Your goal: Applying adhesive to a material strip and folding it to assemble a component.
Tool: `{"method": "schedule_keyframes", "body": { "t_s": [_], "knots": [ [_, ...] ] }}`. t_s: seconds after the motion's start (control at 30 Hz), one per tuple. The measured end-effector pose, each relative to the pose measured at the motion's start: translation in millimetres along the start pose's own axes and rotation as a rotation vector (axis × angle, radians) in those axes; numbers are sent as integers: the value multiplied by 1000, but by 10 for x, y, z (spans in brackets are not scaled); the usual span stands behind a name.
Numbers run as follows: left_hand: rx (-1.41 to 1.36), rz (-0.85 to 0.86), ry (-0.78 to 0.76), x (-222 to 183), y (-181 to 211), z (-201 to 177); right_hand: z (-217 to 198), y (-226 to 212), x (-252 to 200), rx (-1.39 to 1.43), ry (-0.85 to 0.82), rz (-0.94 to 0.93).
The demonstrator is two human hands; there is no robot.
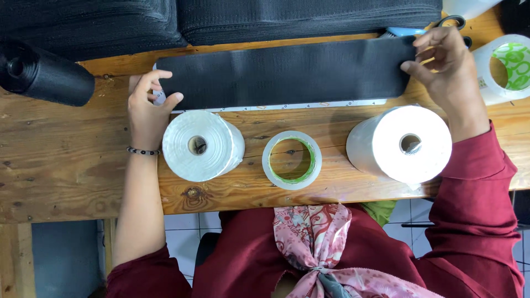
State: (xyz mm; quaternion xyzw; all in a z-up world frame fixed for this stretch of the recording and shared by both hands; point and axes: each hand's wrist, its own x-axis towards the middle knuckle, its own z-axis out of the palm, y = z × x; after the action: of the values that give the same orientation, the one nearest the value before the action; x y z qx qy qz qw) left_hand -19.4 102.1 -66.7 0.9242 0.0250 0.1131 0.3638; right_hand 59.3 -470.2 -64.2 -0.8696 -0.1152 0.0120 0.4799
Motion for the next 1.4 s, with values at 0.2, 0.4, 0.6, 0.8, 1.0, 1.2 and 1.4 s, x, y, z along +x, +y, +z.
{"method": "schedule_keyframes", "body": {
  "t_s": [0.2,0.4,0.6,0.8,1.0,1.2,1.4],
  "knots": [
    [-137,168,116,34,164,-7,-202,352,13,150,162,-104],
    [-164,272,51,303,515,-118,-381,523,212,112,340,-305],
    [-453,267,-67,490,594,0,-406,388,212,191,367,-316],
    [-89,159,-106,425,225,-25,-197,-37,34,255,-49,-23],
    [8,250,-97,490,-168,81,-199,-59,63,-439,15,-209],
    [-21,234,-68,514,-278,144,-209,215,48,-737,210,-303],
    [-26,147,-3,537,-287,186,-228,252,166,-1140,400,-367]
  ]
}}
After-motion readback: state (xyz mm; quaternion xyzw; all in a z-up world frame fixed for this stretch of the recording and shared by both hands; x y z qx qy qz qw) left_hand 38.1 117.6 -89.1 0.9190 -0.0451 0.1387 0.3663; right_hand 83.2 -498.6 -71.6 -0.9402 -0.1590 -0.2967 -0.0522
